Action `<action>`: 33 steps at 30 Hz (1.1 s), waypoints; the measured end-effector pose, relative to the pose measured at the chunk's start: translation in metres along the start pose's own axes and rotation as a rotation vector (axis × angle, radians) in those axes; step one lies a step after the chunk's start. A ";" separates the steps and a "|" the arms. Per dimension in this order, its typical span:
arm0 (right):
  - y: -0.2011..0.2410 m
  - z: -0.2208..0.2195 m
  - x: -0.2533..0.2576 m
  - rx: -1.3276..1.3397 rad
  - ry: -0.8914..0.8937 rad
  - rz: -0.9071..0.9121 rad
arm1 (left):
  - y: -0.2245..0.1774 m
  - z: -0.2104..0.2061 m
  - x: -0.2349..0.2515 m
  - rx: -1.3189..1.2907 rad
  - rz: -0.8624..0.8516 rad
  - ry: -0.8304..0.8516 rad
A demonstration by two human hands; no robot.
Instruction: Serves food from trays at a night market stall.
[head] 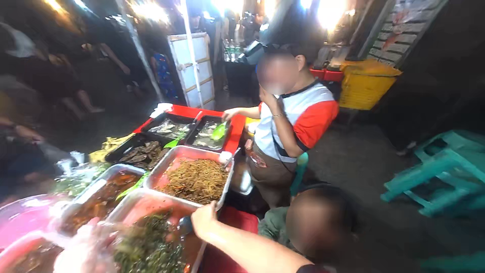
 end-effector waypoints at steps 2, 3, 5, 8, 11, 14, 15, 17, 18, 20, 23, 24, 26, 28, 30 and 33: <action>0.000 -0.003 0.011 0.121 -0.048 0.009 | -0.006 -0.002 -0.004 0.007 -0.018 -0.047; 0.007 0.000 0.012 0.282 -0.045 0.041 | -0.011 -0.003 -0.007 -0.003 -0.009 -0.079; 0.036 0.006 0.009 0.778 0.095 0.073 | -0.017 -0.008 -0.011 -0.044 0.018 -0.156; 0.096 0.011 0.004 1.479 0.374 0.017 | -0.009 -0.010 -0.005 -0.105 0.019 -0.197; 0.126 0.036 0.009 1.701 0.262 -0.057 | 0.003 -0.005 -0.002 -0.161 0.013 -0.215; 0.128 0.065 0.022 1.508 0.132 0.041 | 0.008 0.005 -0.004 -0.144 0.063 -0.219; 0.127 0.076 0.024 1.399 0.102 0.105 | 0.008 0.011 -0.004 -0.061 0.070 -0.191; 0.120 0.093 0.029 1.230 0.066 0.227 | 0.007 0.025 -0.002 0.298 0.078 -0.104; 0.116 0.100 0.032 1.155 0.041 0.281 | 0.002 0.030 0.001 0.485 0.089 -0.072; 0.106 0.113 0.038 1.020 -0.017 0.362 | -0.022 0.036 0.006 0.757 0.135 -0.060; 0.094 0.123 0.038 0.913 -0.121 0.464 | -0.065 0.030 0.002 0.940 0.106 -0.035; 0.089 0.127 0.036 0.889 -0.168 0.487 | -0.074 0.025 0.001 1.007 0.071 -0.015; 0.079 0.137 0.036 0.734 -0.238 0.500 | -0.086 0.013 -0.002 1.072 -0.014 0.001; 0.069 0.135 0.042 0.470 -0.205 0.427 | -0.081 0.004 -0.005 1.025 -0.024 0.005; 0.062 0.130 0.045 0.371 -0.179 0.409 | -0.073 -0.004 -0.004 1.003 0.005 -0.007; 0.059 0.128 0.050 0.372 -0.146 0.464 | -0.070 0.000 0.002 0.839 0.010 -0.041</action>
Point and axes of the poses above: each hand's wrist, its own x-axis towards the middle knuckle, its own z-axis out of the back of the hand, y = z × x, the point moved 3 cm from there along x, towards the middle knuckle, and after that the axes turned 3 degrees about -y, right-handed, at the moved point
